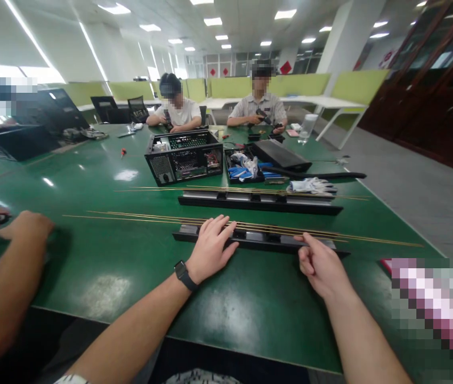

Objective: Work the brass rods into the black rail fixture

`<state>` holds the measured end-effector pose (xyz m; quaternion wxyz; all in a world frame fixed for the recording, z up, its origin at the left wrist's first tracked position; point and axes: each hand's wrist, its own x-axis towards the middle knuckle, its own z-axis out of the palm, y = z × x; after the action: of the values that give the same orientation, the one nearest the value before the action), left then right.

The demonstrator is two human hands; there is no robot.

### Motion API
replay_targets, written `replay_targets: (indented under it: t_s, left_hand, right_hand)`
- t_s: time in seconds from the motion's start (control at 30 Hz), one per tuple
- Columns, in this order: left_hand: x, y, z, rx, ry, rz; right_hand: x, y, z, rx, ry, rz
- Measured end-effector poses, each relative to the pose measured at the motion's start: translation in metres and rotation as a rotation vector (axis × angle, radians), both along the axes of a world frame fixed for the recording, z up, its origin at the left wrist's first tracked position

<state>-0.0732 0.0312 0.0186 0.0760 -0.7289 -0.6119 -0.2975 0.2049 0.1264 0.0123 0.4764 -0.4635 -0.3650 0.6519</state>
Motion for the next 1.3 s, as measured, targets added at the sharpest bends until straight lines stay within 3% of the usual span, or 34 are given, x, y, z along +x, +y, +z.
replay_targets:
  t_s: [0.7,1.3]
  left_hand:
    - [-0.001,0.0,-0.002,0.015,0.038,-0.001]
    - [-0.003,0.004,-0.006,0.039,0.049,-0.016]
  right_hand:
    - [0.0,0.001,-0.005,0.036,-0.084,0.026]
    - [-0.001,-0.001,-0.012,0.359,-0.796,0.072]
